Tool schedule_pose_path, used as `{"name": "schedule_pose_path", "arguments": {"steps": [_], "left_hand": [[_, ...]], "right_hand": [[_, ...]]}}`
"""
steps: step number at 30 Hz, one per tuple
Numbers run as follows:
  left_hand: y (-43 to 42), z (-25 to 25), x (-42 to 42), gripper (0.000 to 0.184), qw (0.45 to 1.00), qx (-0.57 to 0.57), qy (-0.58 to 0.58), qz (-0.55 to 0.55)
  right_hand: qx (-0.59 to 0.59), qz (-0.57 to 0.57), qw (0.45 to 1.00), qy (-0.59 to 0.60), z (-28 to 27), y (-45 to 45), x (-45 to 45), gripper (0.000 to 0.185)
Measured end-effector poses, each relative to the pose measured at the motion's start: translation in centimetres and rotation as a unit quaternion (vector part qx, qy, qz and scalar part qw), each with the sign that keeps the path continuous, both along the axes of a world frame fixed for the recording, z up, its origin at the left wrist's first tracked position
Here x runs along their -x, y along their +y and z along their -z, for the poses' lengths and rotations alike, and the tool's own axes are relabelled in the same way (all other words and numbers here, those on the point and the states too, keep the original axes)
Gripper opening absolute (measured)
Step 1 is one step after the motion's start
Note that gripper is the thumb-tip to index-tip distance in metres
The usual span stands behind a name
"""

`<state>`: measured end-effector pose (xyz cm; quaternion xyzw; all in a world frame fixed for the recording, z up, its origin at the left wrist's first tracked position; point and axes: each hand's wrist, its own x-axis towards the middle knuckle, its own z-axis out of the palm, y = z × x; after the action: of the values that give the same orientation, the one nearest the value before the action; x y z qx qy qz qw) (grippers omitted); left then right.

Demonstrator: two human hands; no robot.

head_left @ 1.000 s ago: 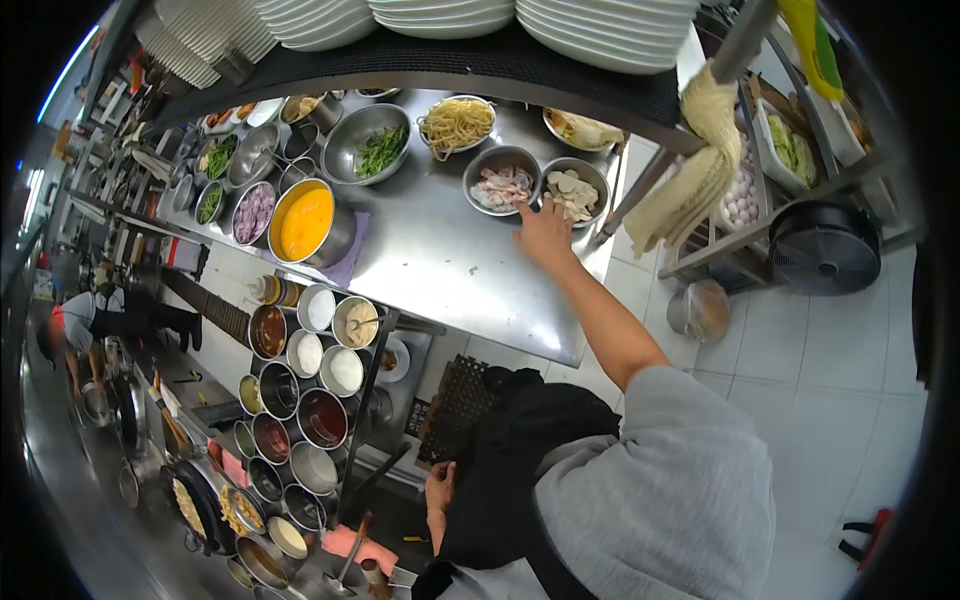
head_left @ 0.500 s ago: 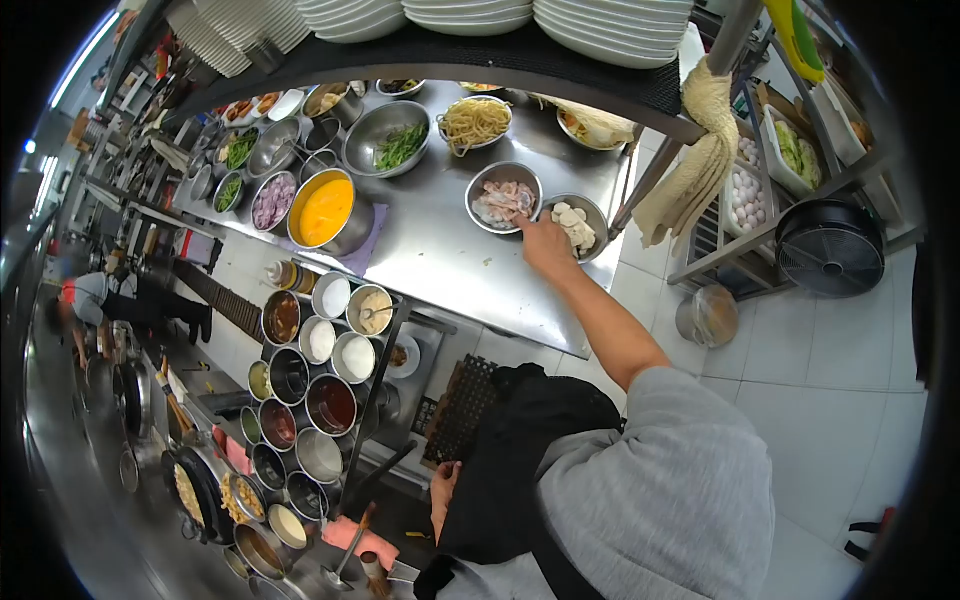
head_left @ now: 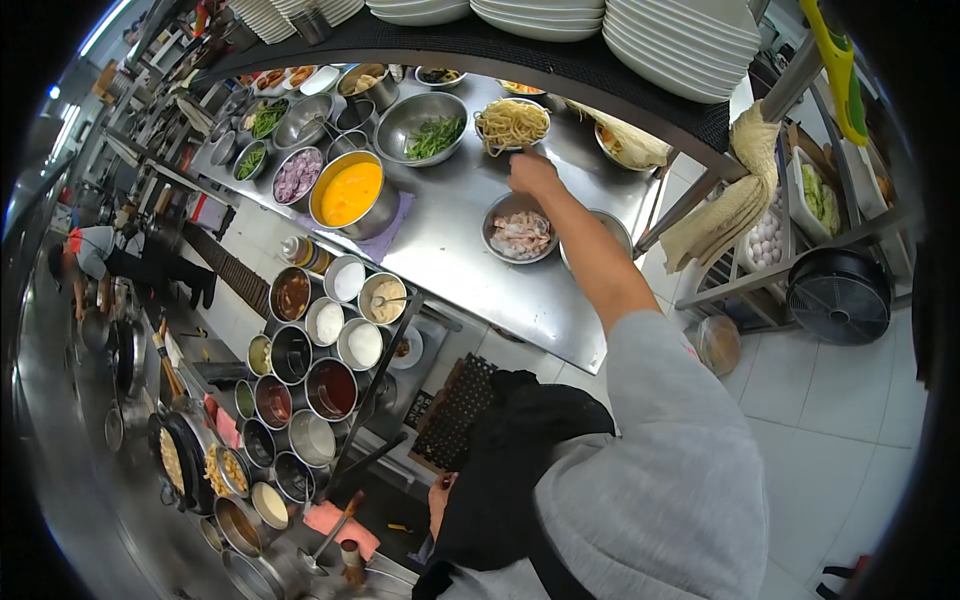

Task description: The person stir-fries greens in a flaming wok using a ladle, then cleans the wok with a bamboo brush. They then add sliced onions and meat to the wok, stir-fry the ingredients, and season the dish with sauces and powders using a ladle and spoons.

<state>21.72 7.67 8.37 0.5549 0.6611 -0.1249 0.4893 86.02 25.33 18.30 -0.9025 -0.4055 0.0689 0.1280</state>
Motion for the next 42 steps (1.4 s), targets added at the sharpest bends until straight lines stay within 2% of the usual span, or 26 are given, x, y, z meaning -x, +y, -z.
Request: {"name": "schedule_pose_path", "arguments": {"steps": [2, 3, 7, 10, 13, 15, 17, 21, 23, 25, 27, 29, 31, 32, 33, 34, 35, 37, 38, 40, 42], "left_hand": [[-0.2, 1.5, 1.2, 0.044, 0.999, -0.033, -0.025, 0.011], [-0.1, 1.9, 1.3, 0.044, 0.996, -0.066, -0.051, 0.023], [-0.5, 3.4, 1.6, 0.042, 0.998, -0.061, -0.012, -0.012], [-1.0, 4.0, 1.2, 0.041, 0.998, -0.048, -0.033, -0.027], [-1.6, 4.3, 0.6, 0.041, 0.997, -0.058, -0.041, 0.008], [-1.7, 4.6, 0.1, 0.039, 0.997, -0.040, -0.066, -0.020], [-1.8, 4.5, -0.6, 0.038, 0.996, -0.041, -0.077, -0.028], [-1.1, 2.0, -2.5, 0.037, 0.997, -0.051, -0.064, -0.012], [-0.9, 1.8, -2.4, 0.037, 0.996, -0.062, -0.067, -0.008], [-0.5, 2.1, -2.2, 0.037, 0.995, -0.076, -0.070, -0.006], [-0.4, 3.1, -1.4, 0.045, 0.994, -0.090, -0.052, 0.017], [-0.4, 4.9, -0.7, 0.044, 0.994, -0.097, -0.048, 0.010], [-0.9, 5.8, -0.3, 0.042, 0.993, -0.104, -0.047, 0.002], [-0.9, 6.1, -0.3, 0.041, 0.995, -0.083, -0.053, -0.009], [-1.0, 6.4, -0.2, 0.040, 0.996, -0.061, -0.061, -0.021], [-1.2, 7.2, 0.2, 0.040, 0.994, -0.072, -0.069, -0.035], [-1.6, 8.3, 0.7, 0.040, 0.994, -0.065, -0.068, -0.054], [-1.6, 8.3, 1.0, 0.039, 0.991, -0.043, -0.072, -0.101], [-1.7, 9.9, 2.1, 0.039, 0.989, -0.052, -0.081, -0.113], [-3.0, 14.8, 6.5, 0.043, 0.977, -0.124, -0.055, -0.165], [-3.2, 13.1, 9.7, 0.059, 0.968, -0.158, 0.038, -0.194]], "right_hand": [[0.100, 0.011, 0.995, 0.018, -0.3, 1.1, -0.2, 0.036], [0.101, 0.009, 0.995, 0.018, -0.1, 1.4, -0.6, 0.036], [0.082, 0.014, 0.996, 0.006, 1.0, 1.4, -0.7, 0.038], [0.079, 0.003, 0.997, -0.022, 0.4, 0.3, -0.2, 0.039], [0.076, -0.014, 0.997, -0.022, 0.2, -1.7, 0.5, 0.039], [0.073, -0.030, 0.997, -0.016, -0.1, -2.8, 0.8, 0.038], [0.055, -0.031, 0.998, 0.024, -1.4, -3.9, 1.5, 0.037], [0.021, -0.008, 0.999, 0.029, -3.0, -5.5, 2.7, 0.033], [-0.039, -0.022, 0.999, 0.004, -3.3, -6.0, 3.4, 0.027], [-0.055, -0.032, 0.998, 0.016, -4.1, -6.4, 4.9, 0.025], [-0.102, -0.061, 0.992, 0.035, -4.8, -6.7, 7.1, 0.022], [-0.127, -0.075, 0.986, 0.075, -6.3, -6.7, 11.0, 0.022], [-0.050, -0.130, 0.983, 0.117, -8.4, -6.5, 15.8, 0.022], [-0.091, -0.218, 0.957, 0.169, -5.9, -6.6, 17.3, 0.025], [-0.061, -0.254, 0.948, 0.183, -4.7, -6.7, 19.5, 0.026], [-0.038, -0.279, 0.925, 0.254, -5.0, -7.1, 21.8, 0.029], [0.026, -0.333, 0.911, 0.243, -5.8, -7.4, 23.8, 0.031], [0.092, -0.404, 0.880, 0.232, -3.7, -8.0, 26.7, 0.035], [0.115, -0.458, 0.858, 0.203, -1.3, -8.3, 27.6, 0.038], [0.214, -0.504, 0.822, 0.157, -2.2, -9.2, 29.9, 0.043], [0.261, -0.526, 0.794, 0.158, -2.1, -9.8, 31.7, 0.046]]}}
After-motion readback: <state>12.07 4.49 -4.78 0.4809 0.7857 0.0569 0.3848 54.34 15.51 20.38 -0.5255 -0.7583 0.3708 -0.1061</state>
